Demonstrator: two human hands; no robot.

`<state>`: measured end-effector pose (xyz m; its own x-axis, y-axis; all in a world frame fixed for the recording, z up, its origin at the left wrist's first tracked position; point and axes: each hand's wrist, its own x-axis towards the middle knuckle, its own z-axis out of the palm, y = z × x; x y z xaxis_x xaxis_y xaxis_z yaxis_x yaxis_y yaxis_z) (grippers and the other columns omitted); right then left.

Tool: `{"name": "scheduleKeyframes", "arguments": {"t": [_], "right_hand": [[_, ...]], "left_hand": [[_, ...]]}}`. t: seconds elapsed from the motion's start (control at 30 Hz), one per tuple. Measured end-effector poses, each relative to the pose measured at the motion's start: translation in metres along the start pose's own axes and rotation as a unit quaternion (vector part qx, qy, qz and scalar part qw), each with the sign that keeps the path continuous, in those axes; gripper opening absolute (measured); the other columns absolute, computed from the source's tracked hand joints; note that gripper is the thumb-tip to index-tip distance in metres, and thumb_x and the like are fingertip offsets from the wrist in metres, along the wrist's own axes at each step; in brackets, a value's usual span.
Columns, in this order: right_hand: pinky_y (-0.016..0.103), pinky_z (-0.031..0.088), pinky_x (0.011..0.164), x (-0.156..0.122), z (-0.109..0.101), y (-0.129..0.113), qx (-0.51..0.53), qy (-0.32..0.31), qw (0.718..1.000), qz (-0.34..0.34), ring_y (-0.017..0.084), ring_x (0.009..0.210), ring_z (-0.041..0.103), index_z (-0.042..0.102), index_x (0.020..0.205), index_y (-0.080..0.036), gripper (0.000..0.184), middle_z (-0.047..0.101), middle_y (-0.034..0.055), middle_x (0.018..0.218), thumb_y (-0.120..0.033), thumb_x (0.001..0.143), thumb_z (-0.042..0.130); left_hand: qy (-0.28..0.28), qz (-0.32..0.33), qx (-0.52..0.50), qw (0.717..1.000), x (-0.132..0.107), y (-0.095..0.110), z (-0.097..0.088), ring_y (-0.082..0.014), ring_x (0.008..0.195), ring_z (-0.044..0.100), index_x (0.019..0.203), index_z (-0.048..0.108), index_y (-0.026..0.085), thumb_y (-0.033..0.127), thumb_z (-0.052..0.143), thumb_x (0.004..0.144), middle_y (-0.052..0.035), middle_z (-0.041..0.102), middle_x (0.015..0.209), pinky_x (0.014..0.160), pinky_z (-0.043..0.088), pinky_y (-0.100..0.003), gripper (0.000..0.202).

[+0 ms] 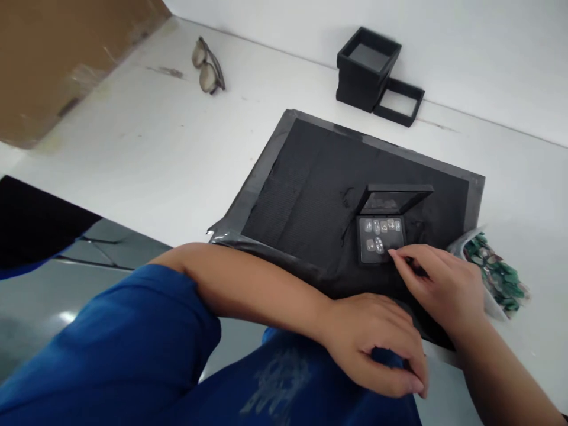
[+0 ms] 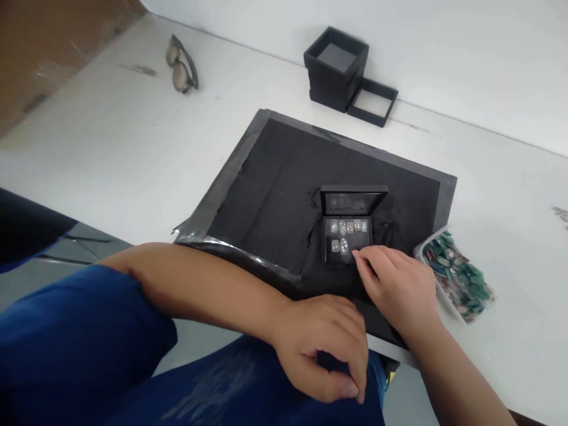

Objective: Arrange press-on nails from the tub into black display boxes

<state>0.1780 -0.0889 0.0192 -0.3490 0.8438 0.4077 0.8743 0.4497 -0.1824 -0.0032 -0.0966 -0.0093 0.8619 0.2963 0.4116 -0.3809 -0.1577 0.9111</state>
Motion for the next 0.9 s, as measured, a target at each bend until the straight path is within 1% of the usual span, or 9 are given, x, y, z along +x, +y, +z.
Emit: {"name": "scheduleKeyframes", "arguments": {"t": [0.17,0.27,0.33,0.47,0.57,0.63,0.7,0.83,0.9], "right_hand": [[0.029,0.051,0.064,0.000,0.010,0.007,-0.005,0.019,1.000,-0.011,0.015,0.074,0.072,0.067,0.089,-0.023,0.007,0.077,-0.0016,0.088,-0.019,0.088,0.073],[0.033,0.055,0.070,-0.003,0.012,0.015,0.004,0.047,0.998,-0.036,0.018,0.076,0.070,0.070,0.092,-0.023,0.012,0.076,0.0019,0.091,-0.017,0.084,0.077],[0.036,0.055,0.070,-0.006,0.013,0.019,0.000,0.052,0.997,-0.065,0.019,0.075,0.069,0.071,0.093,-0.023,0.015,0.076,0.0020,0.089,-0.017,0.082,0.079],[0.038,0.052,0.072,-0.008,0.013,0.022,0.033,0.036,0.994,-0.099,0.019,0.075,0.067,0.072,0.095,-0.023,0.019,0.076,0.0005,0.084,-0.019,0.079,0.082],[0.043,0.052,0.083,-0.004,0.008,0.022,0.110,0.017,0.990,-0.091,0.019,0.076,0.067,0.073,0.097,-0.023,0.021,0.075,0.0005,0.082,-0.021,0.078,0.084],[0.045,0.053,0.088,-0.002,0.005,0.023,0.148,0.013,0.986,-0.077,0.019,0.077,0.067,0.073,0.100,-0.021,0.021,0.075,0.0015,0.083,-0.017,0.080,0.081],[0.044,0.053,0.088,-0.002,0.002,0.025,0.157,0.003,0.985,-0.070,0.019,0.079,0.065,0.072,0.105,-0.021,0.025,0.074,0.0023,0.085,-0.013,0.082,0.077],[0.041,0.051,0.083,-0.006,0.001,0.027,0.151,-0.066,0.984,-0.068,0.021,0.087,0.064,0.070,0.120,-0.021,0.036,0.071,0.0059,0.097,-0.019,0.085,0.075],[0.040,0.050,0.081,-0.008,0.003,0.026,0.157,-0.081,0.982,-0.063,0.021,0.090,0.063,0.069,0.123,-0.021,0.037,0.069,0.0071,0.100,-0.020,0.086,0.074]], "left_hand": [[0.017,0.003,-0.020,1.000,-0.001,-0.001,-0.001,-0.0109,0.073,0.064,0.089,0.070,0.014,0.025,0.055,0.096,-0.0046,0.073,0.083,0.076,0.052,-0.021,0.019],[0.047,-0.017,0.035,0.998,-0.001,0.000,0.000,-0.0114,0.075,0.066,0.088,0.071,0.016,0.025,0.058,0.094,-0.0015,0.075,0.082,0.081,0.049,-0.025,0.017],[0.067,-0.039,0.061,0.995,-0.001,0.000,0.000,-0.0118,0.077,0.067,0.087,0.071,0.017,0.025,0.059,0.093,-0.0002,0.075,0.082,0.084,0.047,-0.027,0.016],[0.056,-0.045,0.060,0.996,0.000,-0.001,-0.001,-0.0111,0.074,0.066,0.087,0.070,0.017,0.027,0.058,0.094,0.0003,0.075,0.081,0.081,0.046,-0.026,0.017],[0.044,-0.047,0.045,0.997,0.001,-0.002,-0.002,-0.0108,0.071,0.065,0.087,0.070,0.016,0.026,0.058,0.094,-0.0001,0.074,0.078,0.079,0.047,-0.025,0.017],[0.044,-0.046,0.027,0.998,0.002,-0.003,-0.002,-0.0105,0.071,0.065,0.087,0.071,0.015,0.025,0.056,0.095,-0.0011,0.073,0.077,0.077,0.048,-0.023,0.019],[0.047,-0.042,0.020,0.998,0.002,-0.003,-0.002,-0.0104,0.071,0.066,0.087,0.071,0.014,0.024,0.056,0.095,-0.0018,0.073,0.076,0.074,0.048,-0.022,0.020],[0.050,-0.041,0.025,0.998,0.002,-0.003,-0.002,-0.0105,0.070,0.065,0.087,0.072,0.014,0.025,0.058,0.095,-0.0012,0.072,0.075,0.073,0.048,-0.023,0.020],[0.047,-0.046,0.024,0.998,0.002,-0.003,-0.003,-0.0103,0.070,0.065,0.087,0.072,0.014,0.025,0.058,0.095,-0.0006,0.072,0.075,0.073,0.047,-0.023,0.019]]}}
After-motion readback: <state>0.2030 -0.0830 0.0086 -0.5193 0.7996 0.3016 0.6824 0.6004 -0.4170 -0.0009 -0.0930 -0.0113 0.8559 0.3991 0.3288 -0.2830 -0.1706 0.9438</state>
